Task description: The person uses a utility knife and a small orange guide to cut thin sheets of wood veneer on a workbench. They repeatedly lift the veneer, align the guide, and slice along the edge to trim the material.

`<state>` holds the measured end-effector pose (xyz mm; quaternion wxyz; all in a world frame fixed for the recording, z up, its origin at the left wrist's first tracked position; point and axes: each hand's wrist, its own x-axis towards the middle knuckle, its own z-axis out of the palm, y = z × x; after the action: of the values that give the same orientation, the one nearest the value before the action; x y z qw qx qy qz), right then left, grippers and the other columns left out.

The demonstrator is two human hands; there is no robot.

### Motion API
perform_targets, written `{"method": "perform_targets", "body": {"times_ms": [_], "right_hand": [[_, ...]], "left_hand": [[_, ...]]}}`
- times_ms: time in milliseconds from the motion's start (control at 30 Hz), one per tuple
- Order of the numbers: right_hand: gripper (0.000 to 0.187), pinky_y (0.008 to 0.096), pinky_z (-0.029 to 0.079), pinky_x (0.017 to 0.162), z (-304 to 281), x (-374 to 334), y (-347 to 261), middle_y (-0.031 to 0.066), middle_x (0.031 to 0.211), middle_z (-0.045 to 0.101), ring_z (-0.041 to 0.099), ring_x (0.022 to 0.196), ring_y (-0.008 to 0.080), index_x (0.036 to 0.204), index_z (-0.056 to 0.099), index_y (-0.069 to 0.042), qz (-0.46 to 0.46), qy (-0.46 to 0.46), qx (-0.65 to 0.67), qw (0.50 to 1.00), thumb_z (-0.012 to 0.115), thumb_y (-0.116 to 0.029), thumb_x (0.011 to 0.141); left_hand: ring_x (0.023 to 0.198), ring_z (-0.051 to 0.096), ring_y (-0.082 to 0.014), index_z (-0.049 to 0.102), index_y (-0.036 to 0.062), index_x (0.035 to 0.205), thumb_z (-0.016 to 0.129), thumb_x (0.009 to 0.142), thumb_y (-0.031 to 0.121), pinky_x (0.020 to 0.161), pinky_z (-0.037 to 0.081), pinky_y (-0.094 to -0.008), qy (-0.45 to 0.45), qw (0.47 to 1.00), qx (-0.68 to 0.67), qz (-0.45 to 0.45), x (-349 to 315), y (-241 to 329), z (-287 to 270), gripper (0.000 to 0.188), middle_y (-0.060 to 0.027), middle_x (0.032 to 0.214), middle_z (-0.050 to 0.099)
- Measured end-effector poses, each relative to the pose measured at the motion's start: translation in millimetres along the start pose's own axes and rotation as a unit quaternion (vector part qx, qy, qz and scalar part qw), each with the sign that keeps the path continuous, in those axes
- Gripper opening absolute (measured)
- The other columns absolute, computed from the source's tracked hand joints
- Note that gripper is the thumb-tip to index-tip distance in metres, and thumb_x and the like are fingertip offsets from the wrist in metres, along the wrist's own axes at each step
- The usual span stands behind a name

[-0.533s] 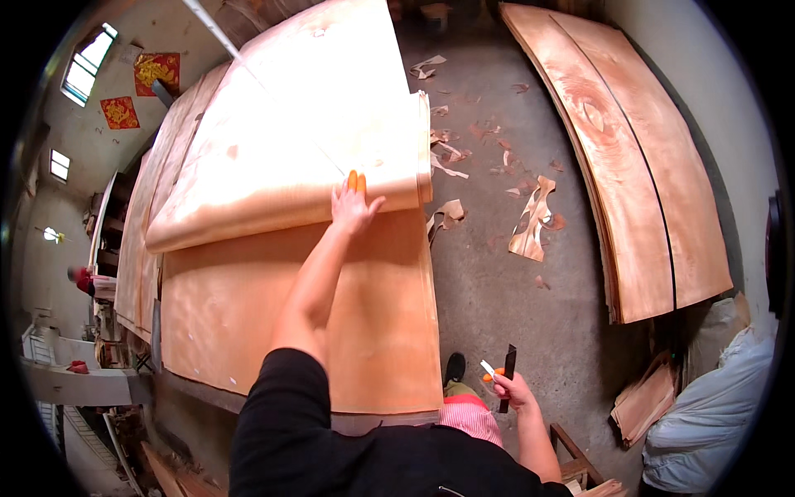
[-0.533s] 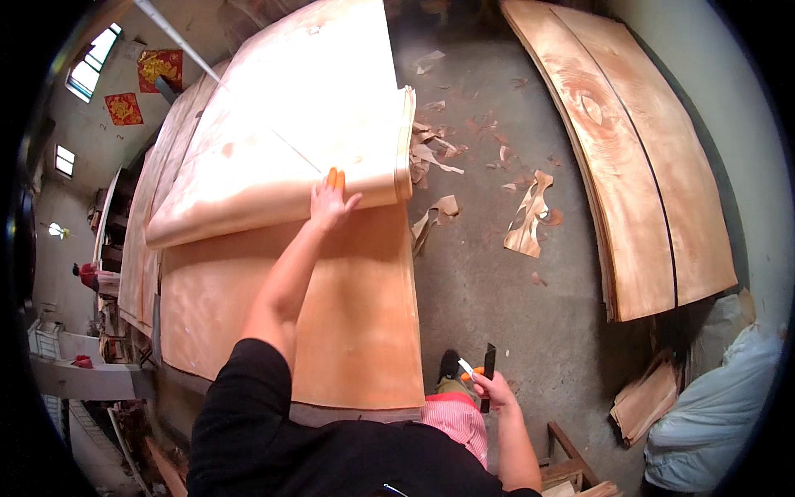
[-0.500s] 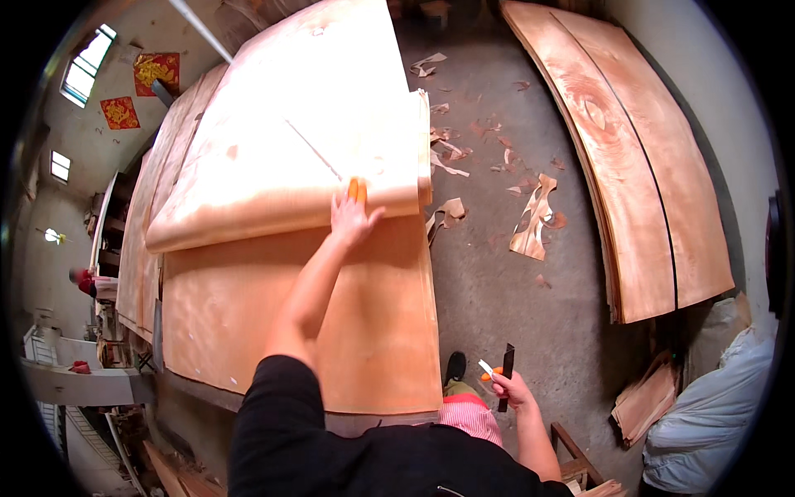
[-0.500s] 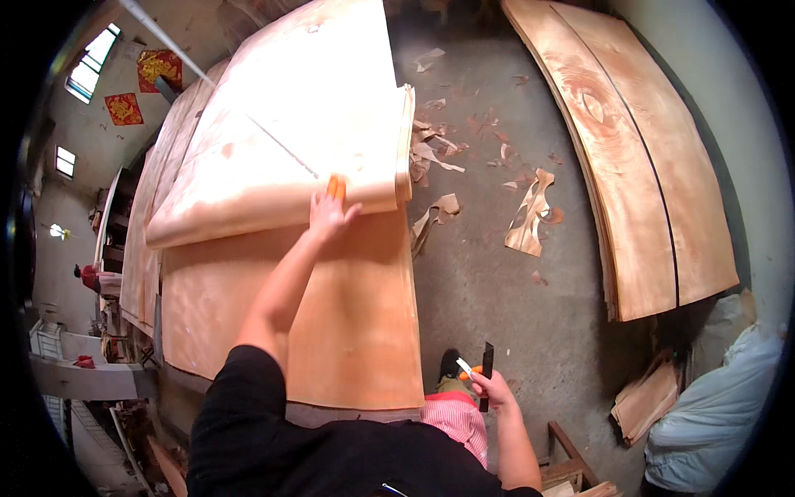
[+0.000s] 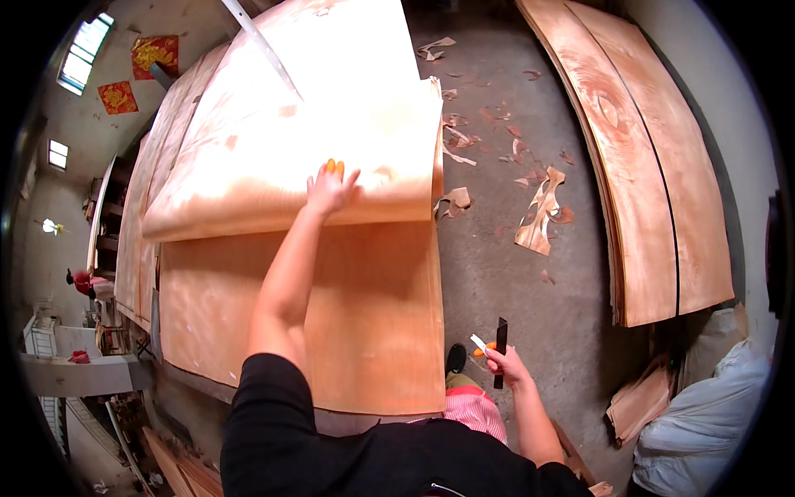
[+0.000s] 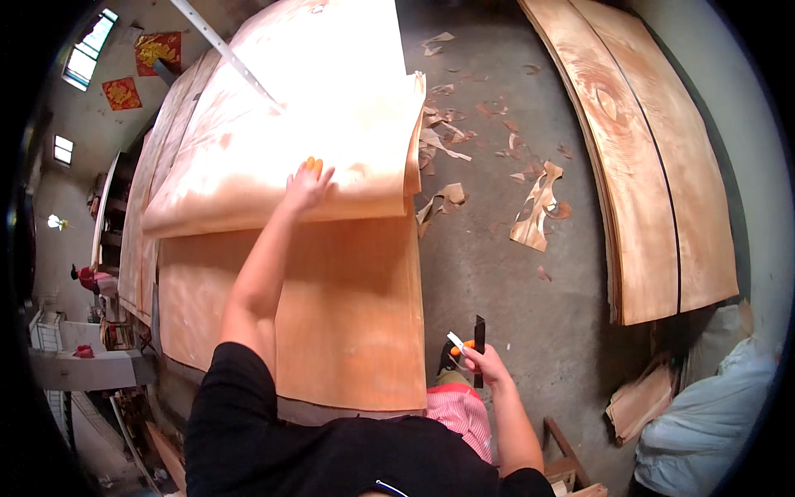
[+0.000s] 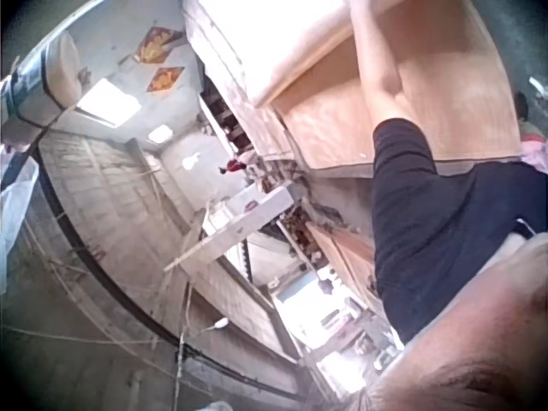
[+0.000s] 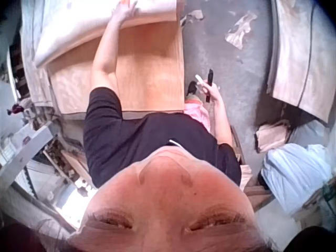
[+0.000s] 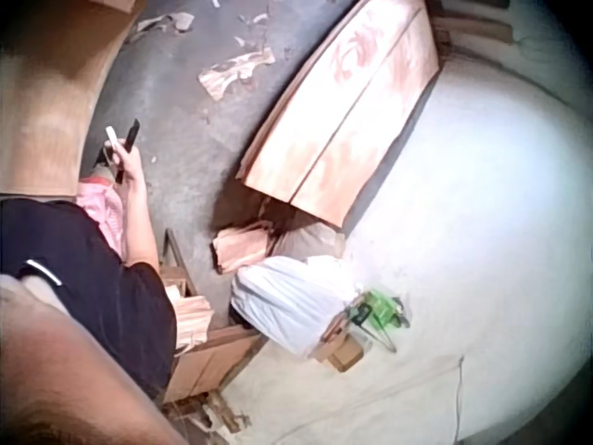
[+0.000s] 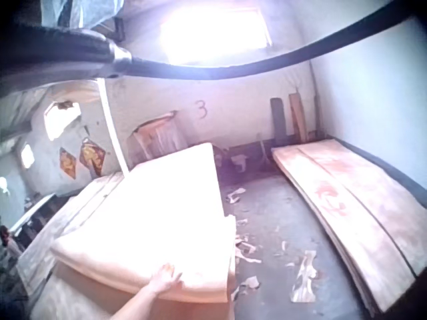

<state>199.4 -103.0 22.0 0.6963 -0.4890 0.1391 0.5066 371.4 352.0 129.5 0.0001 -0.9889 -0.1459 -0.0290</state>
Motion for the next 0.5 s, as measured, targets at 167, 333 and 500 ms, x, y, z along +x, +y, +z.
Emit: {"method": "perform_targets", "body": {"times_ms": [167,333,500], "right_hand": [[0.019,0.0182,0.021,0.037,-1,-3,6,-0.0053,0.048,0.039,0.031,0.039,0.0036,0.085,0.056,-0.003,-0.020,0.016,0.011,1.000,0.054,-0.022,0.080],[0.020,0.0171,0.020,0.036,-9,0,20,-0.0049,0.048,0.039,0.029,0.038,0.0027,0.088,0.056,-0.002,-0.005,0.034,0.032,0.999,0.053,-0.021,0.081],[0.019,0.0170,0.019,0.035,5,1,13,-0.0048,0.048,0.039,0.029,0.038,0.0027,0.086,0.056,-0.003,-0.008,0.041,0.039,0.998,0.053,-0.021,0.081]], "left_hand": [[0.122,0.025,-0.0276,0.036,0.0024,0.121,0.041,0.078,0.053,0.093,0.021,-0.0518,-0.108,0.985,0.072,0.112,-119,-5,9,0.067,-0.0160,0.129,0.032],[0.096,0.052,-0.0270,0.060,0.0057,0.094,0.049,0.075,0.051,0.086,0.037,-0.0379,-0.499,0.836,0.086,0.212,-132,33,-97,0.050,-0.0167,0.094,0.058],[0.079,0.054,-0.0265,0.059,0.0047,0.081,0.043,0.083,0.043,0.072,0.042,-0.0339,-0.079,0.991,-0.090,0.056,-7,33,-92,0.042,-0.0120,0.089,0.059]]}}
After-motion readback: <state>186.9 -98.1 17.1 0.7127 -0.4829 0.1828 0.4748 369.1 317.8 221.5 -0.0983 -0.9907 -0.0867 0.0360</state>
